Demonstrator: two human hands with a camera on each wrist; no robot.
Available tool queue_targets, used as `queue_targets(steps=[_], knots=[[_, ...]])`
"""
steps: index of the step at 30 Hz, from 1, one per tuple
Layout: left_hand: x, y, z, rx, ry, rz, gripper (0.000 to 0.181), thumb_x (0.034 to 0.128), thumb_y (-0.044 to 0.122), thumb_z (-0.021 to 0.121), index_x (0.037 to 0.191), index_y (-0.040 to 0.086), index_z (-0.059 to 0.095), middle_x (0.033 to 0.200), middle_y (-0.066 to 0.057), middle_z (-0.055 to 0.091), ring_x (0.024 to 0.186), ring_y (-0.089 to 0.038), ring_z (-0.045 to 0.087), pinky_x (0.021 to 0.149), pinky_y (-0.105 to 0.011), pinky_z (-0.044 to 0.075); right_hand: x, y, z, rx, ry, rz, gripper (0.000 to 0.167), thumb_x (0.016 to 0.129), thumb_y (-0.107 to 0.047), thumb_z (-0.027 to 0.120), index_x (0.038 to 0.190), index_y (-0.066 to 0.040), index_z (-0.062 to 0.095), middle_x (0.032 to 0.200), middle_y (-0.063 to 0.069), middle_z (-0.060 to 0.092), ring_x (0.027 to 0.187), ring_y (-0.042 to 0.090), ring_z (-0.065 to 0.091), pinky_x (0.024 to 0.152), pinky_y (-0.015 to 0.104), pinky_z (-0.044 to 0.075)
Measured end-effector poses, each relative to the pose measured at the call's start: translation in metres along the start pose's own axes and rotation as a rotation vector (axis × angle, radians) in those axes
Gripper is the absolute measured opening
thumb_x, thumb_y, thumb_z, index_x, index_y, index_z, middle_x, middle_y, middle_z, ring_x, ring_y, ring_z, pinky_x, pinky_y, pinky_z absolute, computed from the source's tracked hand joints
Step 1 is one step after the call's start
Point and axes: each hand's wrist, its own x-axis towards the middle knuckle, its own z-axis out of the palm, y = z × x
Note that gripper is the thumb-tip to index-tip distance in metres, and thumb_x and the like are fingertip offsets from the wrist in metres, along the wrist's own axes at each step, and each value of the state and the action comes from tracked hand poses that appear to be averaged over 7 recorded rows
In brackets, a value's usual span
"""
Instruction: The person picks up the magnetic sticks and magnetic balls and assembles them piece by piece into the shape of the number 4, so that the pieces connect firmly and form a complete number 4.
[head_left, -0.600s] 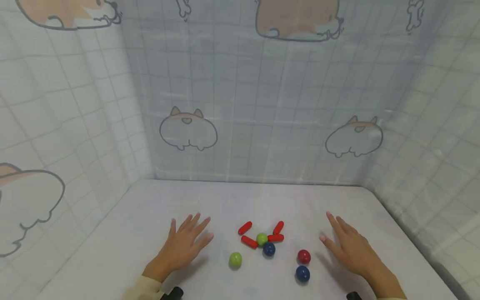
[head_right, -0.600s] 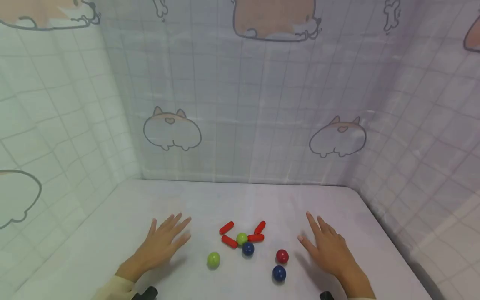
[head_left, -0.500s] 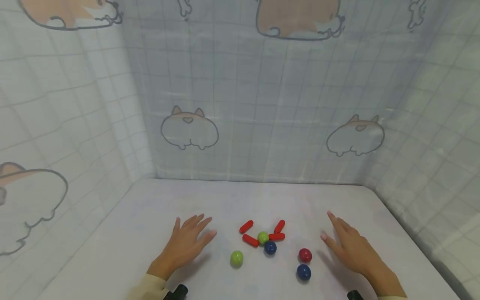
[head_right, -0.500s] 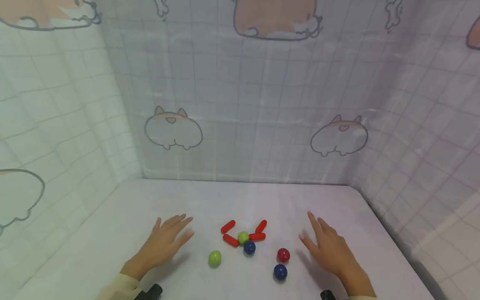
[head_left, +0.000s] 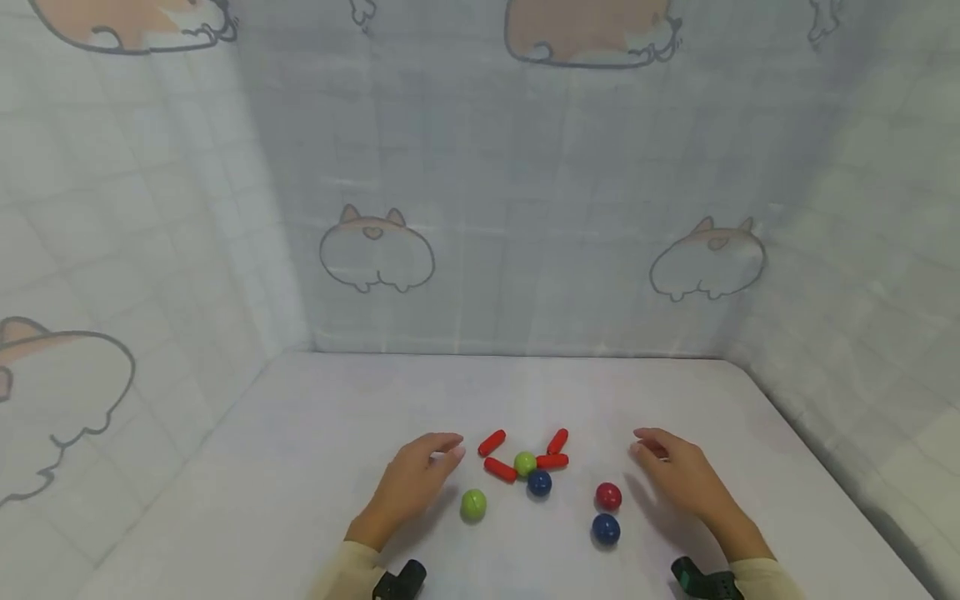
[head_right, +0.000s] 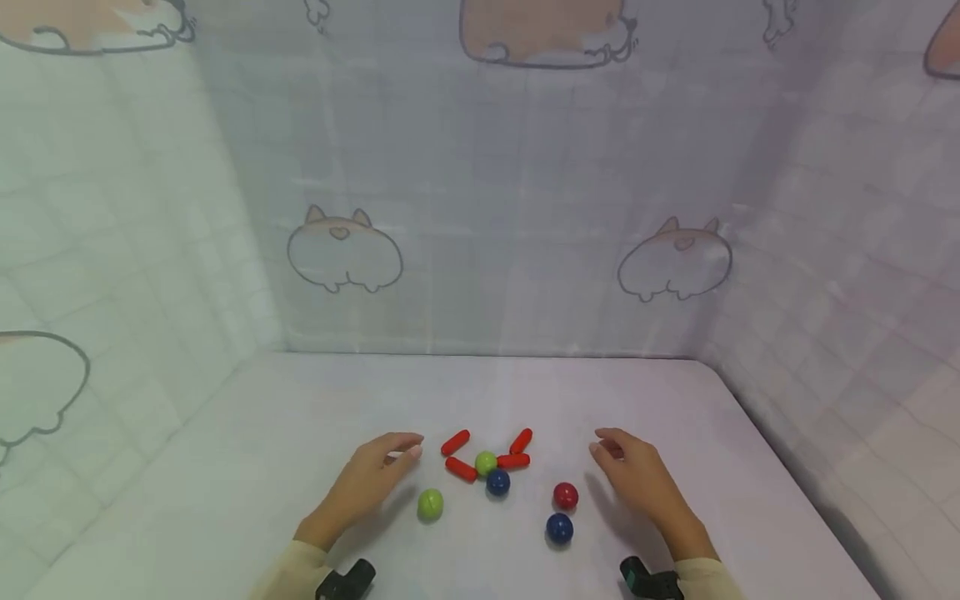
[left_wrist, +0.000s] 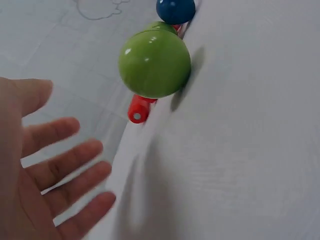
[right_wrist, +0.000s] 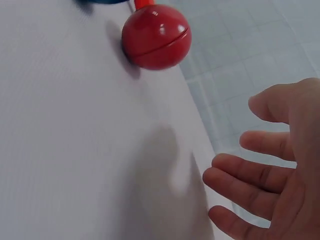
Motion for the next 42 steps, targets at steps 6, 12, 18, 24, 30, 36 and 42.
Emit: queue_targets(steps=[6,12,18,24,30,36,42], knots=[[0.007,-0.012,-0.003,-0.228,-0.013,-0.059,0.036,0.0999,0.043,0.059,0.128,0.022,0.066,0.123,0.008,0.067,0.120,-0.018,0.058,0.102,-0.049,0.045,0.016,-0.013,0.008,0.077,-0.022,-0.011,0.044,0.101,-0.035,0.058,0.134,-0.006,0.061,0.125,0.015,0.065,0.119,0.037,0.058,0.099,0.056,0.046],[0.002,-0.014,-0.004,-0.350,-0.090,-0.030,0.034,0.1010,0.036,0.060,0.127,0.014,0.066,0.120,0.003,0.067,0.115,-0.018,0.062,0.101,-0.047,0.047,0.029,-0.020,0.016,0.104,-0.089,-0.002,0.042,0.101,-0.035,0.059,0.133,-0.009,0.063,0.132,0.013,0.062,0.123,0.036,0.055,0.101,0.055,0.045],[-0.001,-0.010,0.008,-0.384,-0.205,0.065,0.034,0.1027,0.034,0.057,0.127,0.012,0.065,0.120,0.002,0.067,0.114,-0.016,0.061,0.101,-0.038,0.048,0.032,-0.025,0.013,0.112,-0.147,-0.046,0.041,0.099,-0.033,0.063,0.132,-0.010,0.064,0.129,0.010,0.063,0.120,0.033,0.057,0.098,0.053,0.048],[-0.001,-0.016,0.001,-0.342,-0.245,0.099,0.034,0.1014,0.036,0.059,0.129,0.016,0.064,0.121,0.005,0.068,0.117,-0.016,0.060,0.102,-0.038,0.046,0.036,-0.041,0.021,0.171,-0.237,-0.082,0.039,0.096,-0.032,0.068,0.131,-0.015,0.065,0.112,-0.002,0.067,0.113,0.024,0.060,0.098,0.051,0.049],[-0.009,-0.024,-0.005,-0.313,-0.371,0.080,0.040,0.1000,0.034,0.061,0.134,0.014,0.061,0.125,0.003,0.067,0.119,-0.019,0.059,0.099,-0.031,0.046,0.033,-0.050,0.036,0.215,-0.349,-0.095,0.040,0.094,-0.033,0.070,0.130,-0.018,0.065,0.112,-0.005,0.067,0.111,0.021,0.060,0.097,0.053,0.049],[-0.005,-0.022,0.001,-0.319,-0.441,0.094,0.042,0.0995,0.036,0.061,0.137,0.017,0.060,0.130,0.005,0.064,0.124,-0.019,0.055,0.105,-0.042,0.042,0.030,-0.046,0.036,0.182,-0.337,-0.078,0.036,0.093,-0.032,0.071,0.126,-0.018,0.067,0.114,-0.004,0.066,0.109,0.020,0.060,0.095,0.050,0.050],[0.004,-0.017,0.007,-0.329,-0.474,0.120,0.042,0.0989,0.037,0.061,0.137,0.018,0.060,0.130,0.006,0.063,0.124,-0.018,0.054,0.107,-0.044,0.041,0.026,-0.044,0.037,0.199,-0.324,-0.077,0.034,0.093,-0.029,0.071,0.124,-0.016,0.068,0.111,-0.002,0.066,0.102,0.019,0.059,0.091,0.046,0.052]])
